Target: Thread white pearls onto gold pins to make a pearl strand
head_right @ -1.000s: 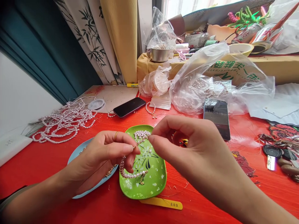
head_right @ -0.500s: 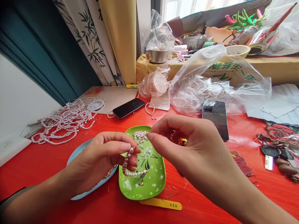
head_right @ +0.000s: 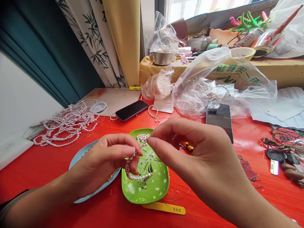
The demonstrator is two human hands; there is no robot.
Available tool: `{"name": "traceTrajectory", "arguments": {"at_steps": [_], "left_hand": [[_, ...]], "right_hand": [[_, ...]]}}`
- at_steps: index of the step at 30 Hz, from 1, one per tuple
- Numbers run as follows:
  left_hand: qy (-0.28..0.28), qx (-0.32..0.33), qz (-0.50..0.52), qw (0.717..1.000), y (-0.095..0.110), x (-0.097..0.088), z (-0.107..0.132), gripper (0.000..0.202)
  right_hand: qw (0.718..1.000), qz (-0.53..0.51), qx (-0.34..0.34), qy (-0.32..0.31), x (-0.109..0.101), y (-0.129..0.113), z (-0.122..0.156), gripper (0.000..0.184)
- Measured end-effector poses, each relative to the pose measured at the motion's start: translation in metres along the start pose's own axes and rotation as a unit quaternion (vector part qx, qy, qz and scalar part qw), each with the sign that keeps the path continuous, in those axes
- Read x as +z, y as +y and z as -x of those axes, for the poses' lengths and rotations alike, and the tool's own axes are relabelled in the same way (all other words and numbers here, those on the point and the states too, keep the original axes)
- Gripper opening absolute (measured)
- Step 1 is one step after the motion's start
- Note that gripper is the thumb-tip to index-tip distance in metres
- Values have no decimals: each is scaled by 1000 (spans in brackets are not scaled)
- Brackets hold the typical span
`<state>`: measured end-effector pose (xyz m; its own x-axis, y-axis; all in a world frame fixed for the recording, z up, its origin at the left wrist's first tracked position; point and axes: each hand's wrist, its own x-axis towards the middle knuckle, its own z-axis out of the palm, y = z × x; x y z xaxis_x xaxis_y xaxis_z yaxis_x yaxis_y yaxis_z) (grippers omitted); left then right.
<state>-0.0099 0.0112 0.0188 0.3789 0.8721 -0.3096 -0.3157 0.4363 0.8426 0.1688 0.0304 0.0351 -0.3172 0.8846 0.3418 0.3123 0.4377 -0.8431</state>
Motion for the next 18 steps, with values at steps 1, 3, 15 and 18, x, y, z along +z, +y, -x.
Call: {"name": "traceTrajectory", "arguments": {"at_steps": [1, 3, 15, 18], "left_hand": [[0, -2, 0, 1000, 0, 0, 0, 6], [0, -6, 3, 1000, 0, 0, 0, 6], [-19, -1, -1, 1000, -2, -1, 1, 4], [-5, -4, -5, 1000, -1, -4, -2, 5]], "right_hand": [[1000, 0, -1, 0, 0, 0, 0, 10], [1000, 5, -2, 2, 1, 1, 0, 9], [997, 82, -4, -9, 1, -2, -2, 14], [996, 86, 0, -33, 1, 2, -6, 15]]}}
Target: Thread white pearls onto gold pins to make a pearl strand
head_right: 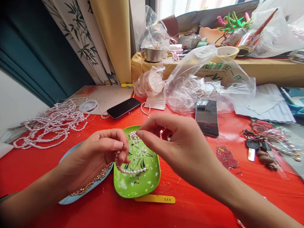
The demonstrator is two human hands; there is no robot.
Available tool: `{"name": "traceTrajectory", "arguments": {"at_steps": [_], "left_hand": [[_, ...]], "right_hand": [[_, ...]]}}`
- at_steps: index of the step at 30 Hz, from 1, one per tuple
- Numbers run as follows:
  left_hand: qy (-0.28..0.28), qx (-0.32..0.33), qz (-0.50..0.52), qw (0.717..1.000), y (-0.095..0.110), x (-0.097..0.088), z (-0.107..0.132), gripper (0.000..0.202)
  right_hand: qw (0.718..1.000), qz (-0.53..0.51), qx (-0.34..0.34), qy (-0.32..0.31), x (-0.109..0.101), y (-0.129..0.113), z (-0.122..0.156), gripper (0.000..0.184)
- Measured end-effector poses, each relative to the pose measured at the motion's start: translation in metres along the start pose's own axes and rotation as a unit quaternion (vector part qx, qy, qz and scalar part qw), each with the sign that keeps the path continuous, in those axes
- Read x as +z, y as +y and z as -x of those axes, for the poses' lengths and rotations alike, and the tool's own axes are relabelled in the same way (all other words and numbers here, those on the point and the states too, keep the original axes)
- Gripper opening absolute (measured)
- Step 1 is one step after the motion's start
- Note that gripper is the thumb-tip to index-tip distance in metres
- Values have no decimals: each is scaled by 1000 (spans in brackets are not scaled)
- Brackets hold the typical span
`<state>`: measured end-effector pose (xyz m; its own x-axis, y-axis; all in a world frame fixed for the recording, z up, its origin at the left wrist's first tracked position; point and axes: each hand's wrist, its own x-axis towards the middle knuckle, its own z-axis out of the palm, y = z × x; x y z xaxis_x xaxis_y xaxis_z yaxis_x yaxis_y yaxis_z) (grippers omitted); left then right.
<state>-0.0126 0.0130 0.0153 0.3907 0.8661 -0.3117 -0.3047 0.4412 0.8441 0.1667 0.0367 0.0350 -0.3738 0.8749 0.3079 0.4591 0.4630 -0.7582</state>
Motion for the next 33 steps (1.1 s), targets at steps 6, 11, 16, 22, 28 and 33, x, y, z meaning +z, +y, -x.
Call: {"name": "traceTrajectory", "arguments": {"at_steps": [6, 11, 16, 22, 28, 33], "left_hand": [[76, 0, 26, 997, 3, -15, -8, 6], [109, -5, 27, 994, 4, -30, -9, 9], [132, -14, 43, 990, 1, -36, -16, 11], [171, -6, 80, 982, -1, -36, -20, 15], [178, 31, 143, 973, 4, -37, -23, 22], [189, 29, 173, 966, 3, -42, -24, 19]], "right_hand": [[993, 104, 50, -37, -14, 38, -16, 24], [976, 185, 104, -50, -32, 61, -11, 25], [962, 237, 47, -126, -29, 60, 23, 16], [950, 275, 34, -145, -25, 69, 35, 16], [950, 277, 60, -132, -33, 80, 5, 17], [943, 299, 84, -122, -30, 91, -19, 18]]}}
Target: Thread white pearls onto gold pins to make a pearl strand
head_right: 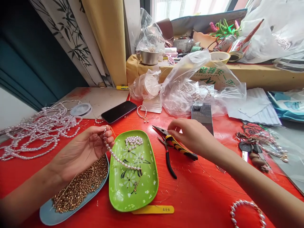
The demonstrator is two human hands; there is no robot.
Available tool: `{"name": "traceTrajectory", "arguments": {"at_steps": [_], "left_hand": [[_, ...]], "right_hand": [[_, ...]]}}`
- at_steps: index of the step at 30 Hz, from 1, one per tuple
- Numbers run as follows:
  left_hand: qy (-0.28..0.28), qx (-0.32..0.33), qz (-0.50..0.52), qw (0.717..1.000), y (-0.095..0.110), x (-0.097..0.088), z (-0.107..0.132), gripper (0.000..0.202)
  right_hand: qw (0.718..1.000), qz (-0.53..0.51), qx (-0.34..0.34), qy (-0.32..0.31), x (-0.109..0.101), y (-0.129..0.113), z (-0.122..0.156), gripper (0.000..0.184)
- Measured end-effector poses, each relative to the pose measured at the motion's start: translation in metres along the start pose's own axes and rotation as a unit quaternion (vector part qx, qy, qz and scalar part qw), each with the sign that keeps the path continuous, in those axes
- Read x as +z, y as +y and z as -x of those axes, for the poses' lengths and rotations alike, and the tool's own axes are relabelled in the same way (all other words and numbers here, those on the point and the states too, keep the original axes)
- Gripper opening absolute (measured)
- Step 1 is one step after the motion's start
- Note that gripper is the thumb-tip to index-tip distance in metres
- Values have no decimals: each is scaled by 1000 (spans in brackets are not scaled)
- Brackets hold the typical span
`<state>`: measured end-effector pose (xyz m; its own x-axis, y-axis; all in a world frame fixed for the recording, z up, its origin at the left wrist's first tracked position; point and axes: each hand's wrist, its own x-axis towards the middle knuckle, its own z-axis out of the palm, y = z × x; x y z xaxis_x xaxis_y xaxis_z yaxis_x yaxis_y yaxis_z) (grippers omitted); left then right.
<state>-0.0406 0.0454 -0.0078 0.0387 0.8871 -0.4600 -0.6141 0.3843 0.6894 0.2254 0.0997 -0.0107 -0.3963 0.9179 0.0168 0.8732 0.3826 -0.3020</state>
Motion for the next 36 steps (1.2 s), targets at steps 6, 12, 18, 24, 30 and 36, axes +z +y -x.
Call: {"name": "traceTrajectory", "arguments": {"at_steps": [6, 12, 18, 24, 30, 36], "left_hand": [[2, -6, -10, 1000, -2, -3, -2, 18], [-10, -16, -27, 999, -4, -4, -3, 17], [-17, -22, -35, 999, -5, -4, -2, 16], [-15, -29, -44, 998, -5, -1, 0, 17], [-19, -32, -54, 998, -6, 0, 2, 20], [-5, -34, -62, 997, -6, 0, 4, 21]], "right_hand": [[999, 36, 39, 3, -8, 14, -20, 19], [994, -12, 42, -100, 3, 9, -42, 28], [986, -102, 43, -128, 11, -1, -59, 29], [991, -107, 59, -45, -9, -3, -63, 28], [999, -15, 51, 5, -23, -1, -64, 28], [996, 79, 23, -25, -35, 4, -27, 23]]}}
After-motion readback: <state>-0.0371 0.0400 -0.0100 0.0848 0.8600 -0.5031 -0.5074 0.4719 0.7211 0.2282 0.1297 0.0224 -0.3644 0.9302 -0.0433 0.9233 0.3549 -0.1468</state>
